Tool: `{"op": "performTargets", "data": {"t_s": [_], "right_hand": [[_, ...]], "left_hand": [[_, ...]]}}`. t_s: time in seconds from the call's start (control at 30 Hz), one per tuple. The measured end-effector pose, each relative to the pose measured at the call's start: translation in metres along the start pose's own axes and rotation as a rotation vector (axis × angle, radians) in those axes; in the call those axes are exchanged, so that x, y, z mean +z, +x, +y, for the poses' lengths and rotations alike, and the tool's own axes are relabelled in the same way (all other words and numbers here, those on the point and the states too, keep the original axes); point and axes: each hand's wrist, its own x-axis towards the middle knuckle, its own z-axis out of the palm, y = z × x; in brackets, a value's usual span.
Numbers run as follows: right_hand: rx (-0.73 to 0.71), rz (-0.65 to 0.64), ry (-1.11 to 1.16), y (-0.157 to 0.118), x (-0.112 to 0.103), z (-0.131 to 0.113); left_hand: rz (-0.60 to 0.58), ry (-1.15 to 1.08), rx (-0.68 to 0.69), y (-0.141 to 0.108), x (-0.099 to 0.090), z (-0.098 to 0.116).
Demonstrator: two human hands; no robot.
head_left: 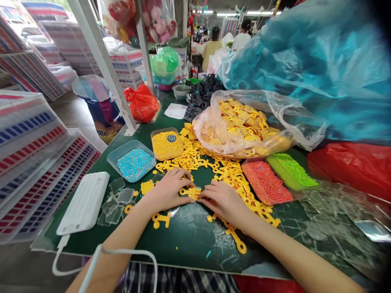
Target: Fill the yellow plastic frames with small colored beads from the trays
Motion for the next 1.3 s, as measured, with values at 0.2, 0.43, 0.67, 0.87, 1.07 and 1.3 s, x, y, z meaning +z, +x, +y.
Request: {"op": "performTargets", "data": {"t_s": [0.2, 0.43, 0.67, 0.87, 1.07, 1.3], "right_hand": [[0.054, 0.057, 0.13, -0.004, 0.009, 0.005], [0.086, 0.065, 0.132, -0.007, 0.014, 0.003], [0.087, 0.078, 0.083, -0.008, 0.012, 0.003], [0.109, 0.059, 0.072, -0.008, 0.009, 0.001], [0.111, 0.067, 0.082, -0.008, 0.007, 0.0], [0.158, 0.16, 0.088, -0.005, -0.004, 0.003]], "left_hand": [[-0.001, -0.011, 0.004, 0.001, 0.003, 0.0], [0.021, -0.003, 0.033, 0.001, 0.007, -0.005], [0.012, -0.002, 0.029, 0.003, 0.008, -0.006], [0.022, -0.031, 0.026, 0.004, 0.011, -0.009], [0.011, -0.032, 0.026, 0.004, 0.011, -0.009], [0.024, -0.038, 0.041, 0.004, 0.011, -0.012]]}}
